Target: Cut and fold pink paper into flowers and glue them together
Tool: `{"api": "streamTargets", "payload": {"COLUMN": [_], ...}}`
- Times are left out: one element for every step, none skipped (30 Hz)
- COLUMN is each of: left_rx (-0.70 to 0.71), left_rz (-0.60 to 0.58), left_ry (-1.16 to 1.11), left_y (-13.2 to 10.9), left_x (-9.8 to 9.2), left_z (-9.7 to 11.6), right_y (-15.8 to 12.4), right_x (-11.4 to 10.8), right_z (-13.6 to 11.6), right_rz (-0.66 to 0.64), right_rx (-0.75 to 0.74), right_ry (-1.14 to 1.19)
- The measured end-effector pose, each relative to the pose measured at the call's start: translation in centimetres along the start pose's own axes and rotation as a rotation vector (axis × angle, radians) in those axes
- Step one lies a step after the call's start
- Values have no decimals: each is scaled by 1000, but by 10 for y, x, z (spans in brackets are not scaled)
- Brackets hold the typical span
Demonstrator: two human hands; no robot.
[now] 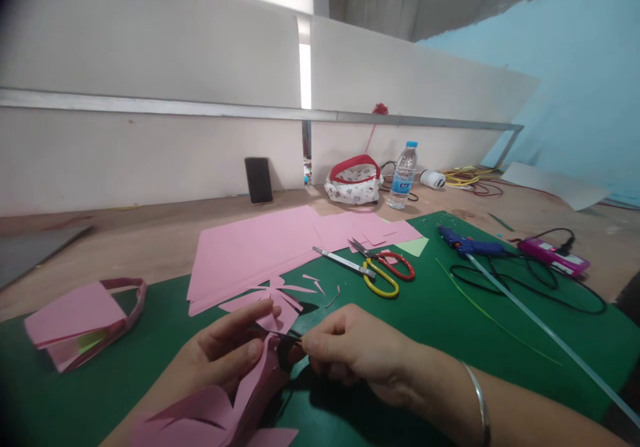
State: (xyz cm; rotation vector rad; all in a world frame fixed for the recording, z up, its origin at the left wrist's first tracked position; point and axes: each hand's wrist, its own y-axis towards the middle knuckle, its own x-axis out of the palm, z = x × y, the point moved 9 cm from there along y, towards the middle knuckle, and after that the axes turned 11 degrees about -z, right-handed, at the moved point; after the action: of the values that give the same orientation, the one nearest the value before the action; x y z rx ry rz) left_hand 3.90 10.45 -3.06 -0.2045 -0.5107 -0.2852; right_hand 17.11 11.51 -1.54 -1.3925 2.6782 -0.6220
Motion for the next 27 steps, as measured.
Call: {"api": "streamTargets", "payload": {"left_rx": [0,1,1,1,-1,-4,-5,-6,-4,-1,1,3,5,5,4,2,-1,-5,-11,-19,-27,-37,-47,-56,-60,-61,-61], "left_rz": [-1,-3,-5,-7,-7,-4,-1,5,9,12,12,12,10,8,6,4,4,6,9,16,26,35,44,51,58,64,67], "left_ry": [-1,-3,-5,-9,-12,-13,-14,-13,-10,-6,-1,2,6,12,17,20,19,16,12,7,3,3,7,13,20,26,27], "left_y": [0,0,0,0,0,0,0,0,0,0,0,0,0,0,0,0,0,0,-1,-1,-1,-1,-1,-1,-1,-1,-1], "left_x": [0,1,1,2,2,2,2,2,1,1,1,0,0,0,0,0,-1,-1,-1,-2,-3,-4,-4,-5,-6,-7,-7], "left_z": [0,0,1,1,1,0,0,0,1,1,1,1,1,1,0,0,0,-1,-1,-2,-3,-4,-5,-5,-6,-6,-6], "right_y": [0,0,0,1,1,1,2,2,2,2,2,2,2,2,2,2,2,1,1,1,1,1,1,1,1,1,1], "right_x": [0,0,-1,0,0,0,0,0,1,1,0,0,1,1,1,1,1,1,1,1,1,0,-1,-2,-3,-4,-4], "right_z": [1,1,1,1,1,1,1,1,1,2,2,2,2,1,1,0,0,-1,-1,-1,0,0,1,1,1,2,2], "right_rz": [0,3,2,-2,-7,-10,-12,-15,-18,-18,-15,-14,-13,-11,-10,-10,-10,-11,-10,-8,-1,9,17,25,31,36,39], "right_rx": [3,7,7,6,3,2,2,3,4,6,7,8,6,3,-1,-6,-10,-12,-12,-6,0,4,4,3,4,5,7], "right_ry": [-3,-4,-2,0,4,10,15,17,18,21,21,21,22,20,17,15,15,16,15,16,18,17,15,13,13,13,15]}}
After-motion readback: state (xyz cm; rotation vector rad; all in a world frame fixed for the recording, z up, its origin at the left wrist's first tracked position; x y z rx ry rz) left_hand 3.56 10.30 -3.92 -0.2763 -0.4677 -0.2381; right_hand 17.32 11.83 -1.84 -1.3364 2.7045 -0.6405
